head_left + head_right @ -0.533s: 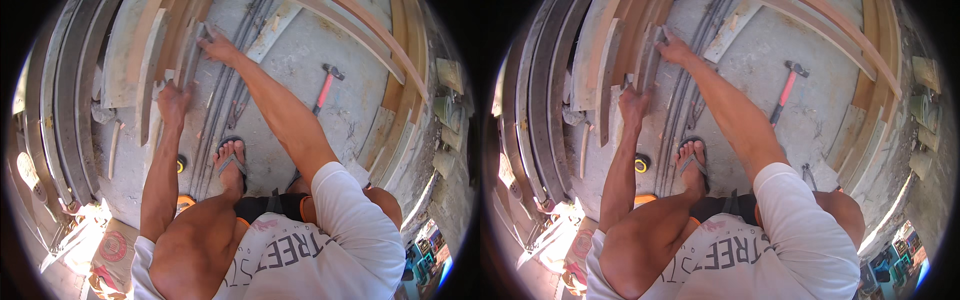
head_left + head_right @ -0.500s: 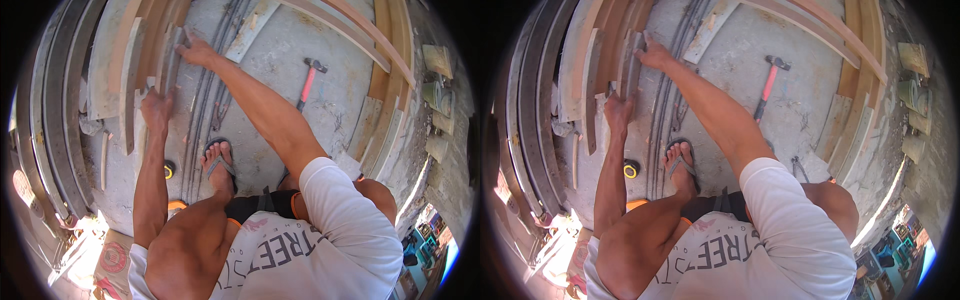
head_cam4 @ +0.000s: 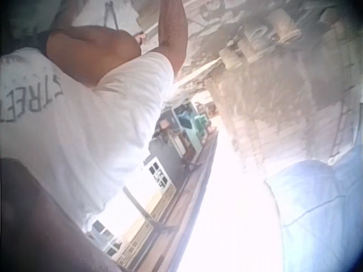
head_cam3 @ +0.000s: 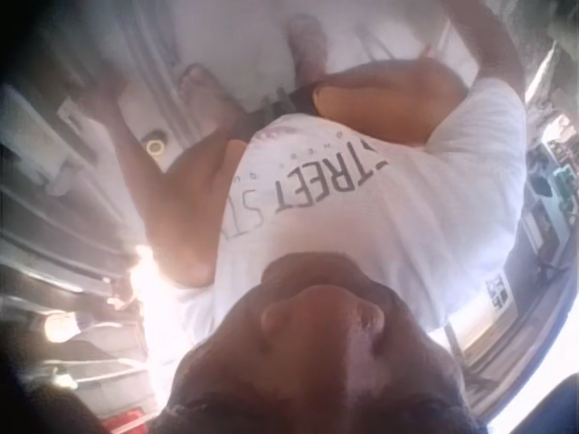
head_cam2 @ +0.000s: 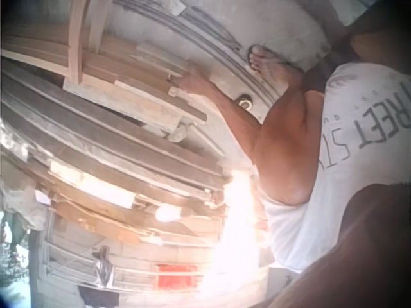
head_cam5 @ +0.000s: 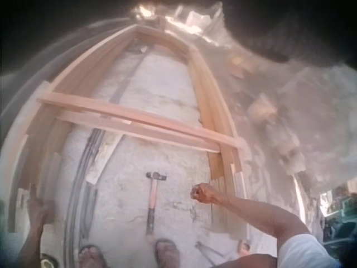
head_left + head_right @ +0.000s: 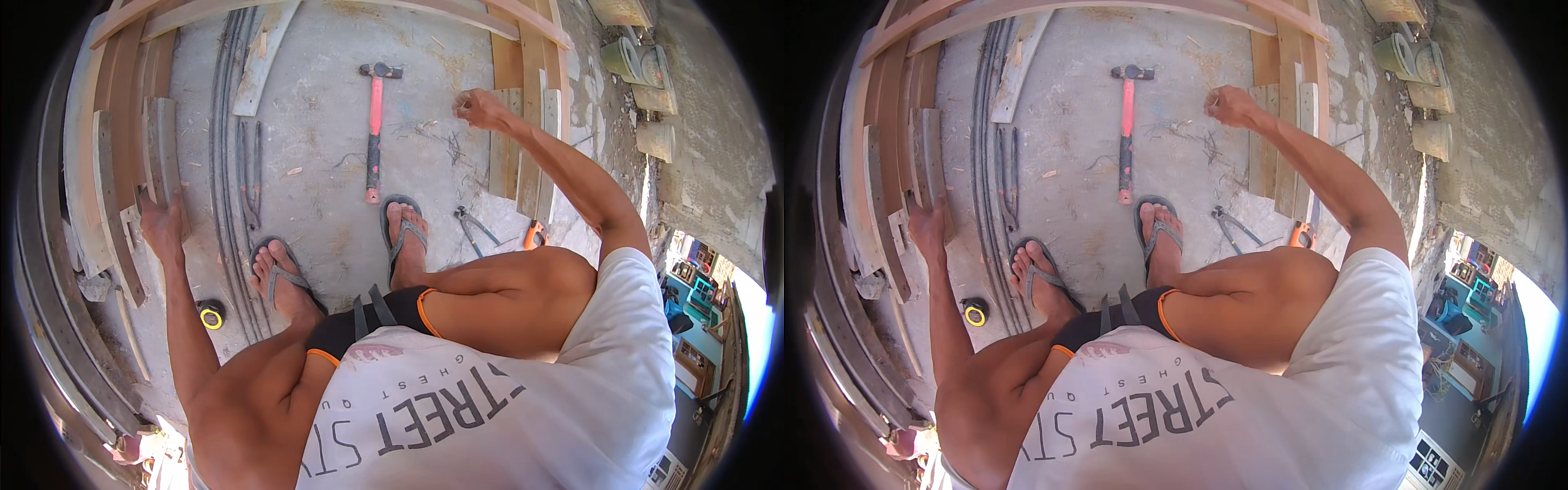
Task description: The person measures a wooden frame with a tape measure, then uses a hammer to drive nails into the wood to secure the pieces together. The person repeatedly picks up nails and hammers them into the frame while adjusting the wood's position.
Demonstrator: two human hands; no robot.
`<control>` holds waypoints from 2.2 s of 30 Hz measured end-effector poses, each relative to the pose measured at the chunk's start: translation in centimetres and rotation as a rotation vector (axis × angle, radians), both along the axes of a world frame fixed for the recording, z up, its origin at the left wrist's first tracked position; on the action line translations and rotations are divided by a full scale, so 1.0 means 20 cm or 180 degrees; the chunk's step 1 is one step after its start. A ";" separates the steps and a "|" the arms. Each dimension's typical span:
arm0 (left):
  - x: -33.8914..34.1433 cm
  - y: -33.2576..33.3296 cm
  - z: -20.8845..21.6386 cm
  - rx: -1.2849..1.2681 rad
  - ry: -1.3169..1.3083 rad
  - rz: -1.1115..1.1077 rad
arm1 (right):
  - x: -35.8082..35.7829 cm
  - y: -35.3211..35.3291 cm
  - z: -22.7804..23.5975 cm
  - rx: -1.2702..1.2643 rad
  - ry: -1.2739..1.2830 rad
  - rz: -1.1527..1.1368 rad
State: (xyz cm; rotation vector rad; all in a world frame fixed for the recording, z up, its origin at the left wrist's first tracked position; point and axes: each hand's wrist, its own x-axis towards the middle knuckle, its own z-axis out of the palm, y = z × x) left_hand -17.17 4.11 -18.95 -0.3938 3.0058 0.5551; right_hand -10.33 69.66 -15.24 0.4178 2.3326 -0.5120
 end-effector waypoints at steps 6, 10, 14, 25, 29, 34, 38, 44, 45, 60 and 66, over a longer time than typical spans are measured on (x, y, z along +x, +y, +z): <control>0.01 -0.02 -0.01 -0.0056 -0.0010 -0.0118 | 0.45 0.06 -0.23 -0.0064 -0.0098 -0.0683; 0.00 -0.07 -0.07 -0.0082 0.0139 -0.0177 | 0.38 -0.01 -0.33 -0.0055 0.0422 0.0171; 0.00 -0.04 -0.05 -0.0022 0.0094 -0.0235 | 0.33 -0.09 -0.37 0.0283 0.0203 0.0294; 0.00 0.01 0.04 0.0215 -0.0206 0.0115 | 0.24 -0.28 -0.16 -0.0475 0.1045 0.0229; -0.02 0.00 -0.01 0.0065 0.0244 -0.0069 | -0.09 -0.70 0.05 -0.0904 0.0580 0.0703; 0.02 -0.04 0.03 0.0290 0.0013 0.0128 | -0.48 -1.37 0.09 -0.1548 0.0793 0.1464; 0.00 0.00 0.04 0.0390 0.0060 0.0094 | -0.61 -1.87 -0.18 -0.2440 0.0866 0.0040; 0.00 0.01 0.06 0.0400 0.0038 0.0117 | -0.53 -2.37 -0.42 -0.2582 0.1345 -0.0748; 0.00 0.00 0.06 0.0353 0.0024 0.0121 | -0.53 -2.41 -0.43 -0.2226 0.1534 -0.0408; -0.01 0.03 0.04 0.0363 0.0082 -0.0046 | -0.56 -2.52 -0.54 -0.2119 0.1804 -0.0131; -0.02 0.04 0.04 0.0296 0.0127 -0.0122 | -0.56 -2.53 -0.57 -0.2141 0.2039 -0.0111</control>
